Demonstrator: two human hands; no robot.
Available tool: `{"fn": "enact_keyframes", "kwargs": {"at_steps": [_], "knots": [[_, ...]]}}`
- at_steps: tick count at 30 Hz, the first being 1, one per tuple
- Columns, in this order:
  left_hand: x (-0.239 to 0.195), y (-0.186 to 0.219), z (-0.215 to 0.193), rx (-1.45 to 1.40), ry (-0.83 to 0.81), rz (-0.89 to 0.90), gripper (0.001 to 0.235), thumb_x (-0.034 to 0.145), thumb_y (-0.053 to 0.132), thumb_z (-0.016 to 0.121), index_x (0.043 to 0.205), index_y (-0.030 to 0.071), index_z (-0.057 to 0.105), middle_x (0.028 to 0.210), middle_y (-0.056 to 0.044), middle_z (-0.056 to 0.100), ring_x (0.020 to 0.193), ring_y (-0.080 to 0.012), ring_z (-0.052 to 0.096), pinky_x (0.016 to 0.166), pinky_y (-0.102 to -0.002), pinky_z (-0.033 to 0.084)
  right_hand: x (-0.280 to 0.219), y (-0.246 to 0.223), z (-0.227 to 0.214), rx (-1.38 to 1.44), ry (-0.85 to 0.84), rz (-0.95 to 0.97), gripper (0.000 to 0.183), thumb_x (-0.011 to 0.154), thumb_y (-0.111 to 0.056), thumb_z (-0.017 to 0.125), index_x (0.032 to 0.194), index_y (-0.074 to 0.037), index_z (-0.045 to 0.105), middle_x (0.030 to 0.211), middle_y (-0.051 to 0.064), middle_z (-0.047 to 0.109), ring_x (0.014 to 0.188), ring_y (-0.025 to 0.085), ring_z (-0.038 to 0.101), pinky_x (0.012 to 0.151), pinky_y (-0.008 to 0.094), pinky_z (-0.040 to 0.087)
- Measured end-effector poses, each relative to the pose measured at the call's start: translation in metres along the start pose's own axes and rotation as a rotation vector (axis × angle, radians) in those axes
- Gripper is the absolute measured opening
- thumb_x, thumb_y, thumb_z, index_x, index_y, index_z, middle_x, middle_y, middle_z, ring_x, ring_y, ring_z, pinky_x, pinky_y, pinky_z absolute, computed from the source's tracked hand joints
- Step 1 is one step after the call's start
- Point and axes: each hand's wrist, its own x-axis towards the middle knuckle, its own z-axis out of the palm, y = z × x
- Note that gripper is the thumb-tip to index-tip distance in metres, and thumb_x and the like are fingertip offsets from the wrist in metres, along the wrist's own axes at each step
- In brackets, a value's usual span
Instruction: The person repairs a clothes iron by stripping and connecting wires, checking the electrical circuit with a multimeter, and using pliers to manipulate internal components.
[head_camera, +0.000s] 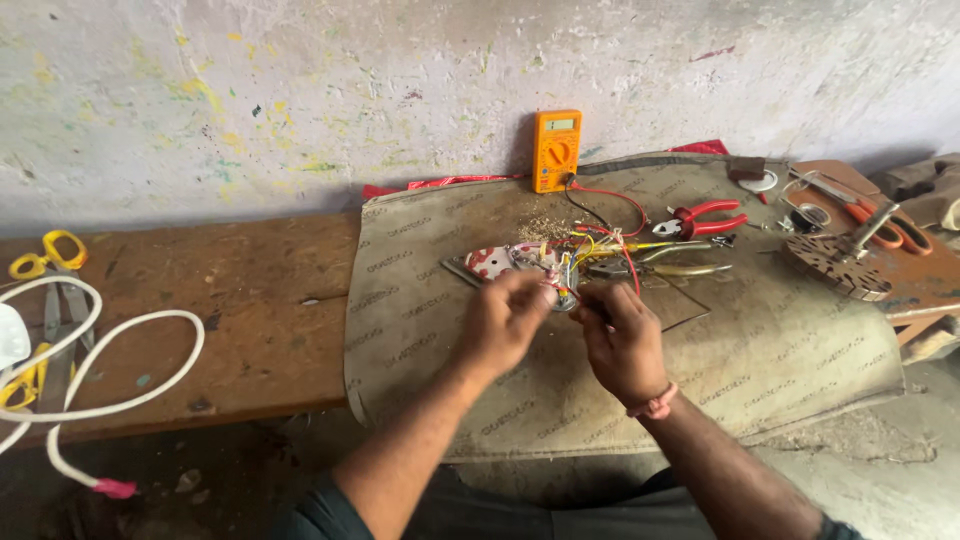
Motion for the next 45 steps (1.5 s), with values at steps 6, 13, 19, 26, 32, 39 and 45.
{"fn": "enact_keyframes", "kwargs": {"at_steps": [6, 13, 19, 26, 32, 39, 45], "knots": [[-0.024, -0.011, 0.022, -0.282, 0.023, -0.07, 0.02, 0.099, 0.018, 0.069, 0.107, 0.0, 0.074, 0.093, -0.004, 0.077, 0.084, -0.01, 0.071, 0.077, -0.027, 0.058, -0.012, 0.001, 0.016, 0.083, -0.031, -0.047, 0.023, 0.091, 0.006, 0.065, 0.111, -0.002, 0.064, 0.095, 0.012, 0.071, 0.081, 0.021, 0.075, 0.07, 0.031, 0.059], [-0.016, -0.02, 0.017, -0.101, 0.054, -0.051, 0.014, 0.095, 0.014, 0.068, 0.097, 0.001, 0.073, 0.084, -0.005, 0.075, 0.074, -0.0109, 0.072, 0.069, -0.028, 0.059, -0.013, 0.004, 0.015, 0.192, -0.075, -0.008, 0.024, 0.092, 0.004, 0.064, 0.115, -0.004, 0.063, 0.097, 0.013, 0.074, 0.088, 0.023, 0.079, 0.074, 0.033, 0.062], [0.02, -0.037, -0.016, -0.658, 0.278, -0.262, 0.01, 0.1, 0.011, 0.06, 0.1, 0.001, 0.062, 0.085, -0.012, 0.071, 0.07, -0.02, 0.071, 0.068, -0.037, 0.065, -0.003, 0.029, -0.013, -0.287, -0.013, -0.094, 0.021, 0.096, -0.003, 0.065, 0.114, -0.01, 0.071, 0.094, 0.013, 0.072, 0.08, 0.034, 0.072, 0.067, 0.042, 0.056], [0.02, -0.04, -0.005, -0.643, 0.102, -0.373, 0.014, 0.099, 0.008, 0.06, 0.11, 0.0, 0.062, 0.081, -0.008, 0.065, 0.065, -0.0165, 0.064, 0.058, -0.037, 0.062, 0.002, 0.053, -0.023, -0.37, -0.164, -0.257, 0.038, 0.081, 0.002, 0.062, 0.116, -0.01, 0.07, 0.107, 0.013, 0.071, 0.097, 0.036, 0.069, 0.084, 0.045, 0.056], [0.037, -0.045, 0.027, -0.336, -0.032, -0.167, 0.012, 0.102, 0.006, 0.06, 0.111, -0.002, 0.063, 0.084, -0.007, 0.069, 0.068, -0.0105, 0.064, 0.06, -0.028, 0.058, 0.003, 0.046, -0.027, -0.339, -0.105, -0.299, 0.037, 0.08, 0.001, 0.062, 0.115, -0.009, 0.069, 0.114, 0.013, 0.071, 0.104, 0.035, 0.066, 0.088, 0.044, 0.055], [0.063, -0.038, 0.039, -0.249, 0.004, -0.095, 0.011, 0.102, 0.006, 0.057, 0.11, 0.0, 0.063, 0.082, -0.005, 0.067, 0.06, -0.0087, 0.062, 0.054, -0.026, 0.054, 0.003, 0.062, -0.015, -0.349, -0.112, 0.011, 0.012, 0.092, -0.007, 0.064, 0.104, -0.008, 0.067, 0.098, 0.013, 0.071, 0.1, 0.036, 0.064, 0.086, 0.047, 0.052], [0.04, -0.02, 0.045, 0.11, 0.125, 0.19, 0.01, 0.099, 0.007, 0.065, 0.107, 0.004, 0.061, 0.086, -0.009, 0.073, 0.067, -0.0187, 0.073, 0.059, -0.033, 0.056, 0.007, 0.06, -0.014, -0.364, -0.03, 0.046, 0.018, 0.091, -0.005, 0.062, 0.108, -0.007, 0.067, 0.101, 0.014, 0.071, 0.1, 0.038, 0.063, 0.085, 0.047, 0.05]]}}
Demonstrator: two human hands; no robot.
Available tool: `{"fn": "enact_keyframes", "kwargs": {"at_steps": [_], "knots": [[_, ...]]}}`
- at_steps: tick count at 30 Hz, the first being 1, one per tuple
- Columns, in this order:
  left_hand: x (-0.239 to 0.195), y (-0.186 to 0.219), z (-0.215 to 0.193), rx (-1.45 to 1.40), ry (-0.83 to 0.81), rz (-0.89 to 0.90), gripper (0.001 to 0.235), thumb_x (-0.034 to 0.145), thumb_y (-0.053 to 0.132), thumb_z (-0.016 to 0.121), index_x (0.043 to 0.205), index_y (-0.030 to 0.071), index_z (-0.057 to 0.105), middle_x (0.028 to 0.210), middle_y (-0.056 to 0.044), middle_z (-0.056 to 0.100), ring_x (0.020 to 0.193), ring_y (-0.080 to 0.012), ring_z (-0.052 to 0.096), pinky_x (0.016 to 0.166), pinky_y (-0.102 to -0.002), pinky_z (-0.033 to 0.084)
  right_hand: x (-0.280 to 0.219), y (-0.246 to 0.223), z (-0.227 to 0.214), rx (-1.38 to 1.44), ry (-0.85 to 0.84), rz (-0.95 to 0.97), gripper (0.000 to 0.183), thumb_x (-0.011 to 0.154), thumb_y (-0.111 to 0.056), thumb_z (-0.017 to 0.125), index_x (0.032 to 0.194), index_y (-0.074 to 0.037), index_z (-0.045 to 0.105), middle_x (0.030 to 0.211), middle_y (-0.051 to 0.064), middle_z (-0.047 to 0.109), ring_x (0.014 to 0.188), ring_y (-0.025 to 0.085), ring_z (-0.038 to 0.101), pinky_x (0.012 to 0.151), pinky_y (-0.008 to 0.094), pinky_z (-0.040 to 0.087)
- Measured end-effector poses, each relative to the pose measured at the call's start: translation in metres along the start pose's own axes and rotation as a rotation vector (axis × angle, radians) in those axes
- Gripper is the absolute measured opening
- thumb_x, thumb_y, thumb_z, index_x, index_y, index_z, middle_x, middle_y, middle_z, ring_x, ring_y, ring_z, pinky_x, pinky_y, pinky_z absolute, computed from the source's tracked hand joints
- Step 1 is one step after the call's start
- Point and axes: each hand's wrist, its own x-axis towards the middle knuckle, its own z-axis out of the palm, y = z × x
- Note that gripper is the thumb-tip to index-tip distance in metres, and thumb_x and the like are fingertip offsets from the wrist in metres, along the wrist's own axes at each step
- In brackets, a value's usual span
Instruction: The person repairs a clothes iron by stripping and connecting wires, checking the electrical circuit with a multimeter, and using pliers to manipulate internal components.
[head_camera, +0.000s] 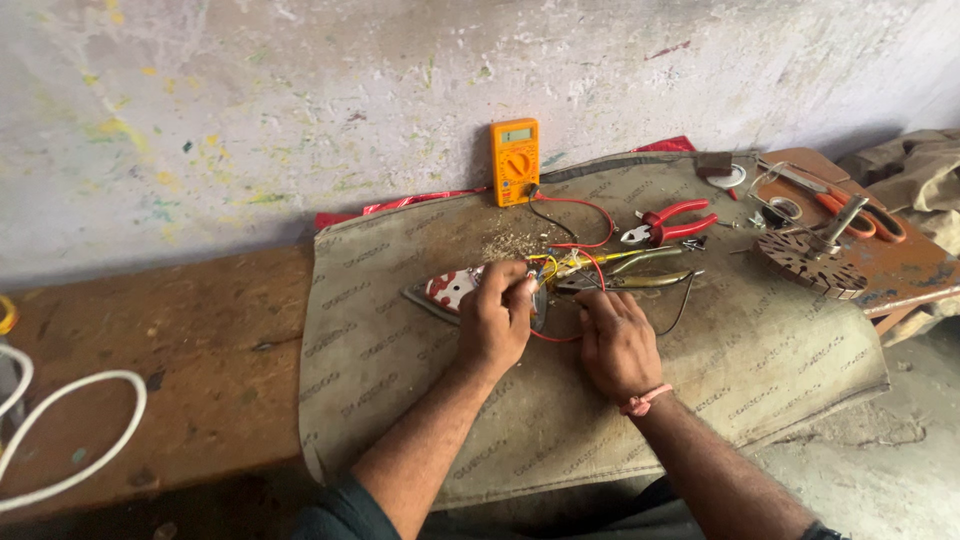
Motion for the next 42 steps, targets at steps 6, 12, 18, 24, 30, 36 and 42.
{"fn": "enact_keyframes", "kwargs": {"at_steps": [6, 12, 18, 24, 30, 36, 42], "knots": [[0.001, 0.011, -0.001, 0.172, -0.052, 0.22, 0.013, 0.099, 0.01, 0.07, 0.111, 0.006, 0.065, 0.094, -0.013, 0.074, 0.084, -0.03, 0.074, 0.07, -0.039, 0.058, 0.001, -0.003, 0.0, 0.004, -0.031, -0.019, 0.02, 0.09, -0.005, 0.062, 0.109, -0.008, 0.068, 0.101, 0.012, 0.071, 0.099, 0.036, 0.065, 0.085, 0.047, 0.05], [0.006, 0.006, 0.003, 0.175, -0.059, 0.197, 0.031, 0.101, 0.011, 0.067, 0.13, 0.004, 0.063, 0.106, -0.018, 0.075, 0.096, -0.0334, 0.075, 0.08, -0.041, 0.06, 0.0, -0.003, -0.001, -0.013, -0.052, -0.014, 0.02, 0.091, -0.006, 0.062, 0.11, -0.009, 0.069, 0.1, 0.013, 0.071, 0.098, 0.036, 0.065, 0.085, 0.047, 0.05], [0.012, -0.008, 0.006, 0.198, -0.032, 0.086, 0.029, 0.101, 0.011, 0.065, 0.13, 0.005, 0.064, 0.104, -0.018, 0.075, 0.096, -0.0345, 0.075, 0.08, -0.041, 0.06, -0.002, -0.001, 0.002, -0.025, -0.047, 0.003, 0.019, 0.09, -0.007, 0.062, 0.109, -0.009, 0.069, 0.101, 0.013, 0.071, 0.098, 0.037, 0.065, 0.086, 0.047, 0.05], [0.014, -0.005, 0.013, 0.151, -0.027, 0.201, 0.026, 0.101, 0.008, 0.067, 0.126, 0.003, 0.064, 0.105, -0.018, 0.075, 0.094, -0.0336, 0.076, 0.078, -0.04, 0.061, -0.001, -0.001, 0.002, -0.021, -0.038, 0.002, 0.02, 0.09, -0.007, 0.063, 0.109, -0.009, 0.069, 0.1, 0.013, 0.071, 0.098, 0.037, 0.065, 0.085, 0.047, 0.05], [0.017, -0.004, 0.023, 0.165, 0.002, 0.225, 0.027, 0.099, 0.007, 0.07, 0.123, -0.001, 0.062, 0.099, -0.018, 0.074, 0.089, -0.0337, 0.076, 0.073, -0.039, 0.061, -0.001, -0.002, 0.001, -0.01, -0.023, -0.01, 0.018, 0.091, -0.007, 0.062, 0.108, -0.008, 0.068, 0.101, 0.012, 0.071, 0.098, 0.036, 0.065, 0.085, 0.046, 0.05], [0.015, -0.009, 0.026, 0.194, -0.007, 0.185, 0.026, 0.098, 0.007, 0.07, 0.122, 0.0, 0.062, 0.095, -0.017, 0.074, 0.086, -0.0347, 0.076, 0.072, -0.04, 0.06, -0.002, -0.003, 0.0, -0.008, -0.018, -0.015, 0.019, 0.09, -0.006, 0.063, 0.108, -0.008, 0.068, 0.1, 0.012, 0.071, 0.098, 0.036, 0.065, 0.085, 0.046, 0.05], [0.018, -0.011, 0.025, 0.192, 0.003, 0.203, 0.021, 0.099, 0.007, 0.068, 0.118, 0.0, 0.064, 0.102, -0.019, 0.074, 0.092, -0.036, 0.075, 0.076, -0.041, 0.061, -0.003, -0.001, 0.001, -0.013, -0.009, -0.018, 0.018, 0.091, -0.006, 0.062, 0.108, -0.008, 0.068, 0.099, 0.012, 0.071, 0.097, 0.035, 0.066, 0.084, 0.046, 0.05]]}}
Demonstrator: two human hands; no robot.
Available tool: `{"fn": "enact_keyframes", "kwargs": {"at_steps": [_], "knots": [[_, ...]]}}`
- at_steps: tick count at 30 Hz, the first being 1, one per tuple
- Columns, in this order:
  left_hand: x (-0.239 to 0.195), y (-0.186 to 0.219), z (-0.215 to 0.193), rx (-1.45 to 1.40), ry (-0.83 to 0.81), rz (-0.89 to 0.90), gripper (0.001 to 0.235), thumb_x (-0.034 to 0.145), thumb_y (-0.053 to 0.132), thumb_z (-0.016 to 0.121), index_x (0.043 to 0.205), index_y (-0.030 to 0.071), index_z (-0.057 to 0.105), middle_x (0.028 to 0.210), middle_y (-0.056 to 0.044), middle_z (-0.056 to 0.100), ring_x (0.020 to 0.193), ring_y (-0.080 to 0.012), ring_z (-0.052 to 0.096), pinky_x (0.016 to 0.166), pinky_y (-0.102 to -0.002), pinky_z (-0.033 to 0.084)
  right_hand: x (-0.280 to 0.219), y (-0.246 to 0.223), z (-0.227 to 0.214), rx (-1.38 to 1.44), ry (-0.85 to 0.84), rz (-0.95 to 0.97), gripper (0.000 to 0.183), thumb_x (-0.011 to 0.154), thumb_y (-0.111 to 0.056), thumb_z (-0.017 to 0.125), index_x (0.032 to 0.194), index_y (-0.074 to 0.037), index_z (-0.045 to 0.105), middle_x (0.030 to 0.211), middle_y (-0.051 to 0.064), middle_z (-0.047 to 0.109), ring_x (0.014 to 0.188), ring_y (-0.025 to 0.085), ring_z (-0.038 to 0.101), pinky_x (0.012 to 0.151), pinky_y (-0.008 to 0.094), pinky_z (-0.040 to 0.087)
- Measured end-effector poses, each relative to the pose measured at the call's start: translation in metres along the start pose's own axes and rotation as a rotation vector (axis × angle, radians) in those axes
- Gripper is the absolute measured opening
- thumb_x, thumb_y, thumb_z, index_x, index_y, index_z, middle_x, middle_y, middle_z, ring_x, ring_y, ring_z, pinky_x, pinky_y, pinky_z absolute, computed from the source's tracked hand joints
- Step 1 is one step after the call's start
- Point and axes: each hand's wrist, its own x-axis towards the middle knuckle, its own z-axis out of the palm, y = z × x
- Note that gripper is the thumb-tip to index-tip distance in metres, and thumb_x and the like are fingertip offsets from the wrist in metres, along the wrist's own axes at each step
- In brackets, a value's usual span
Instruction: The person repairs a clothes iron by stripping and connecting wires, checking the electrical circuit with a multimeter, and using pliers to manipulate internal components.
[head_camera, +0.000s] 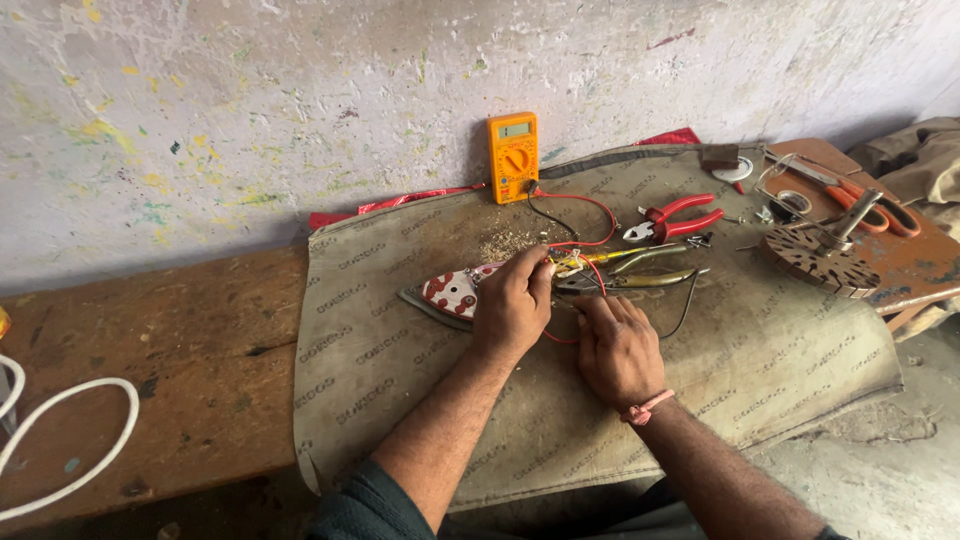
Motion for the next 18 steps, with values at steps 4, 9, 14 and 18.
{"fn": "enact_keyframes", "kwargs": {"at_steps": [4, 9, 14, 18], "knots": [[0.0024, 0.0017, -0.0013, -0.03, 0.004, 0.036, 0.024, 0.098, 0.006, 0.067, 0.121, -0.002, 0.063, 0.107, -0.021, 0.073, 0.095, -0.0372, 0.074, 0.079, -0.041, 0.061, -0.0001, 0.0006, 0.0003, -0.01, -0.007, 0.005, 0.019, 0.09, -0.006, 0.062, 0.108, -0.008, 0.068, 0.098, 0.013, 0.071, 0.096, 0.036, 0.066, 0.083, 0.046, 0.05], [0.0038, 0.0036, -0.0003, -0.012, 0.003, 0.009, 0.02, 0.098, 0.007, 0.069, 0.116, -0.001, 0.065, 0.101, -0.019, 0.074, 0.091, -0.0365, 0.075, 0.075, -0.041, 0.061, -0.0002, 0.0004, 0.0001, 0.002, 0.011, -0.01, 0.017, 0.091, -0.006, 0.062, 0.107, -0.008, 0.068, 0.098, 0.012, 0.071, 0.096, 0.036, 0.066, 0.083, 0.046, 0.05], [0.0051, 0.0045, -0.0015, 0.0, -0.009, -0.017, 0.013, 0.097, 0.006, 0.068, 0.109, 0.001, 0.065, 0.095, -0.017, 0.074, 0.085, -0.035, 0.075, 0.07, -0.041, 0.059, -0.0006, 0.0013, 0.0009, -0.003, 0.02, -0.008, 0.015, 0.092, -0.007, 0.063, 0.106, -0.007, 0.068, 0.098, 0.013, 0.07, 0.096, 0.036, 0.066, 0.084, 0.046, 0.051], [0.004, 0.0066, -0.0025, -0.01, -0.016, -0.041, 0.007, 0.097, 0.006, 0.068, 0.104, 0.003, 0.066, 0.09, -0.015, 0.074, 0.08, -0.0318, 0.075, 0.067, -0.039, 0.059, -0.0022, 0.0021, 0.0012, -0.003, 0.021, 0.004, 0.016, 0.091, -0.006, 0.063, 0.106, -0.007, 0.068, 0.098, 0.013, 0.07, 0.095, 0.036, 0.066, 0.083, 0.046, 0.051]]}}
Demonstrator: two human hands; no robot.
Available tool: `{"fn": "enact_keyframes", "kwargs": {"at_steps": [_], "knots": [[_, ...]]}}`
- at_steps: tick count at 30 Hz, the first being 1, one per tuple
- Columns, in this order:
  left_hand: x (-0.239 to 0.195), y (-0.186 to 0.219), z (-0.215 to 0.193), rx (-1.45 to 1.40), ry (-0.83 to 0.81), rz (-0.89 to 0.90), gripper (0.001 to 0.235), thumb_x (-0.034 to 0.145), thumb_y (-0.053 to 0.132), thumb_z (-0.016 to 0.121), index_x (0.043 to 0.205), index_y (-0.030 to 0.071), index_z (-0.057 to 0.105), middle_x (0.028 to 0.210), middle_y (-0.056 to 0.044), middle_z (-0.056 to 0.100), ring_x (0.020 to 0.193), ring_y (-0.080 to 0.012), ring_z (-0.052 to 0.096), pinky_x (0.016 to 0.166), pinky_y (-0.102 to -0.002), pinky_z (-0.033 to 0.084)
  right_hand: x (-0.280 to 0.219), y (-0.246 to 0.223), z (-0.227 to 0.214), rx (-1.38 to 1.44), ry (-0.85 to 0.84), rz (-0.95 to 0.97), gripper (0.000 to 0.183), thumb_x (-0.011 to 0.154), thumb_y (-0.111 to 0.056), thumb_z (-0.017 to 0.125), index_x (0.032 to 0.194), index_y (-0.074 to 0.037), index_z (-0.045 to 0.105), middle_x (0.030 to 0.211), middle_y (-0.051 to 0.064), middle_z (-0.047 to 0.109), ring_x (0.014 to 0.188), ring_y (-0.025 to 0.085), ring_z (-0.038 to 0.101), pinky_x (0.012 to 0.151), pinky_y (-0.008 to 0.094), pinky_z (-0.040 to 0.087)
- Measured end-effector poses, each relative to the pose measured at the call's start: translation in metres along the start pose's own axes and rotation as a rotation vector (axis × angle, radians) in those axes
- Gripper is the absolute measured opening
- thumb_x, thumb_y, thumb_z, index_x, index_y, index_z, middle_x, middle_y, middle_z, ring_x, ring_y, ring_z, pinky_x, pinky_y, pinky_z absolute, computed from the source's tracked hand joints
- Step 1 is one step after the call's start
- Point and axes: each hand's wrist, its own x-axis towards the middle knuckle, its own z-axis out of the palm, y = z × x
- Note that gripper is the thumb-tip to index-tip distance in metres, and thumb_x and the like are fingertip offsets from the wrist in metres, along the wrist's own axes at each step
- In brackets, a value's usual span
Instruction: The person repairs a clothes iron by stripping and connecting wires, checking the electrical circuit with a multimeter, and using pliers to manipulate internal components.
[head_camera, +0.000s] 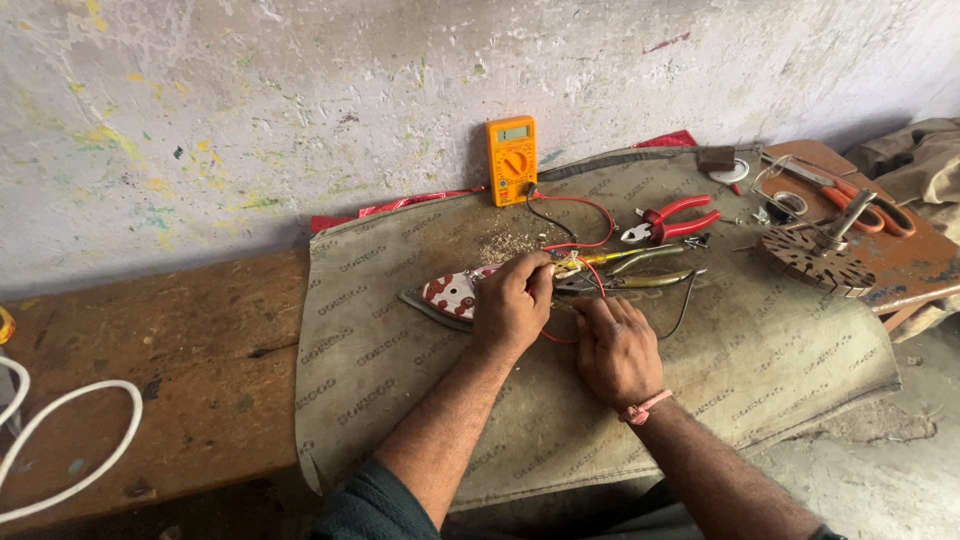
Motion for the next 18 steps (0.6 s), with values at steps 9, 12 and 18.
{"fn": "enact_keyframes", "kwargs": {"at_steps": [9, 12, 18], "knots": [[-0.016, -0.002, -0.007, 0.101, -0.005, 0.065, 0.01, 0.098, 0.006, 0.065, 0.106, 0.003, 0.06, 0.09, -0.016, 0.071, 0.081, -0.0365, 0.072, 0.067, -0.045, 0.056, -0.001, 0.001, 0.0, 0.04, 0.047, -0.021, 0.017, 0.09, -0.006, 0.064, 0.107, -0.005, 0.068, 0.098, 0.016, 0.07, 0.094, 0.038, 0.065, 0.082, 0.047, 0.051], [-0.02, 0.0, -0.017, 0.094, 0.006, 0.003, 0.008, 0.098, 0.007, 0.064, 0.104, 0.004, 0.06, 0.091, -0.016, 0.072, 0.084, -0.0375, 0.072, 0.069, -0.046, 0.056, -0.001, 0.0, 0.0, 0.033, 0.053, -0.024, 0.017, 0.09, -0.006, 0.064, 0.106, -0.006, 0.068, 0.098, 0.016, 0.069, 0.094, 0.039, 0.066, 0.083, 0.048, 0.051], [-0.018, -0.001, -0.019, -0.03, 0.023, -0.058, 0.007, 0.098, 0.008, 0.066, 0.103, 0.003, 0.065, 0.094, -0.016, 0.072, 0.088, -0.0373, 0.072, 0.075, -0.044, 0.056, 0.0, -0.008, -0.006, 0.033, 0.043, -0.098, 0.02, 0.089, -0.004, 0.065, 0.108, -0.007, 0.068, 0.097, 0.016, 0.068, 0.092, 0.039, 0.066, 0.08, 0.047, 0.052]]}}
